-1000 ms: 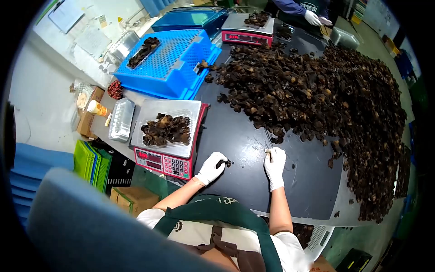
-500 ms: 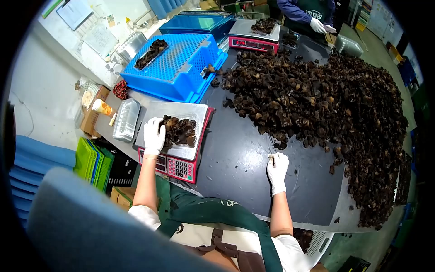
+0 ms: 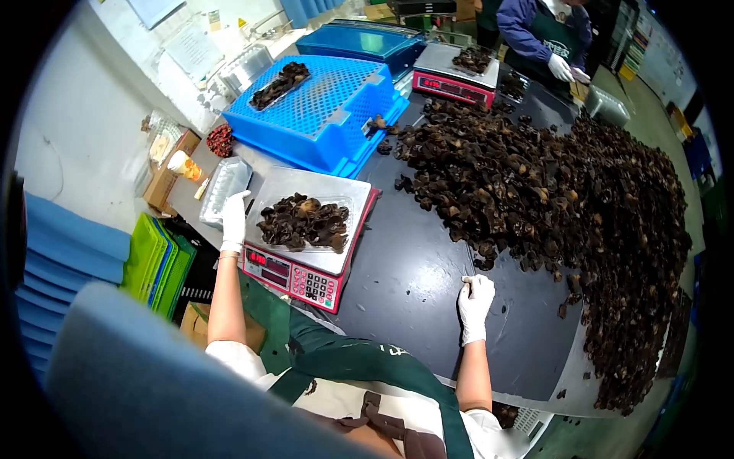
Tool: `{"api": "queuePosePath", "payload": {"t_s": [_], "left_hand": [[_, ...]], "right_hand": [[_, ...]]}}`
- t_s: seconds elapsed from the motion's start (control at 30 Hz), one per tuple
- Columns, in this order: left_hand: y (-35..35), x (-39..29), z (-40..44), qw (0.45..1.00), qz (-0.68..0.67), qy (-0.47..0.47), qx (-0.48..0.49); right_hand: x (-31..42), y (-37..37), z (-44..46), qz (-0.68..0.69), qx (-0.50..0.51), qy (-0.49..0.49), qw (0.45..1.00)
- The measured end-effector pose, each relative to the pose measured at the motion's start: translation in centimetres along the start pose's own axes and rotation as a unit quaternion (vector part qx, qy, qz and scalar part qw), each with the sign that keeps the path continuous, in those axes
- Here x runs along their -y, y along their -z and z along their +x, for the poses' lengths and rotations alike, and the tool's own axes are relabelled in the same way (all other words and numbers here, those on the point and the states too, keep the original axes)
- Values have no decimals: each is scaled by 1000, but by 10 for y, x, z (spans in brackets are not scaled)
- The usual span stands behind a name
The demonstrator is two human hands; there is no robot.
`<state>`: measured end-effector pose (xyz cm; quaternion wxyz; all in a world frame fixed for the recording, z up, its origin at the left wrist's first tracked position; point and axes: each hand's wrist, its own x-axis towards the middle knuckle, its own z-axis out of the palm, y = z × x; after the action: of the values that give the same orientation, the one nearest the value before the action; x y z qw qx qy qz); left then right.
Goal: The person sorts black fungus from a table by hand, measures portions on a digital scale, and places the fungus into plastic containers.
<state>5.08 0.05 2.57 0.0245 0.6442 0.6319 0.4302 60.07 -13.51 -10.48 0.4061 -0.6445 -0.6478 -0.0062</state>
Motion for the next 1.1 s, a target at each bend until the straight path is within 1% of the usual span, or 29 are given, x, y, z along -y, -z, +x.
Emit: {"api": "queuePosePath", "payload": {"t_s": [0.07, 0.13, 0.2, 0.23, 0.27, 0.33, 0.37, 0.4, 0.5, 0.53, 0.6, 0.67, 0.73, 0.8, 0.87, 0.9, 0.93, 1.0, 1.03, 1.07, 1.1], "left_hand": [[8, 9, -3, 1000, 7, -14, 6], [13, 5, -8, 1000, -4, 9, 10], [15, -1, -12, 998, -21, -36, 38], [15, 1, -13, 997, -12, -34, 70], [14, 0, -17, 997, -14, -32, 68], [11, -13, -23, 984, 96, -110, 104], [11, -17, -23, 980, 86, -114, 136], [11, -26, -23, 981, 77, -124, 131], [20, -59, -23, 970, 53, -166, 170], [18, -63, -27, 963, 73, -200, 168], [15, -66, -33, 950, 119, -218, 187], [7, -57, -40, 947, 132, -227, 186], [4, -57, -44, 957, 104, -176, 204], [0, -54, -48, 962, 96, -174, 187], [-8, -40, -51, 979, 44, -160, 116], [-10, -39, -52, 987, 19, -133, 93], [-12, -38, -51, 987, 20, -133, 93], [-14, -39, -51, 994, -57, -89, 21], [-12, -45, -52, 996, -79, -27, 18], [-13, -42, -53, 995, -95, 11, 18], [-13, -48, -54, 988, -143, 54, 1]], "right_hand": [[-3, -2, -2, 4, 12, 2, 1000], [-8, -5, -5, 3, 10, 0, 1000], [-10, -7, -6, -6, 14, 1, 1000], [-10, -7, -6, -7, 13, 2, 1000], [-11, -7, -7, -8, 11, 1, 1000], [-10, -7, -7, -9, 10, 4, 1000], [-10, -7, -7, -9, 9, 4, 1000], [-10, -7, -7, -11, 7, 5, 1000], [-11, -8, -7, -8, 10, 7, 1000], [-12, -8, -7, -9, 9, 7, 1000], [-12, -8, -8, -11, 9, 6, 1000], [-12, -8, -9, -12, 6, 6, 1000], [-10, -8, -8, -15, 2, 6, 1000], [-9, -7, -8, -11, 1, 8, 1000], [-12, -8, -8, -11, -3, 12, 1000], [-12, -8, -8, -9, -6, 15, 1000], [-12, -8, -9, -9, -7, 16, 1000], [-13, -8, -9, -5, -6, 14, 1000], [-13, -9, -9, -5, -7, 14, 1000], [-13, -9, -9, -4, -6, 13, 1000], [-13, -9, -9, -3, -7, 11, 1000]]}}
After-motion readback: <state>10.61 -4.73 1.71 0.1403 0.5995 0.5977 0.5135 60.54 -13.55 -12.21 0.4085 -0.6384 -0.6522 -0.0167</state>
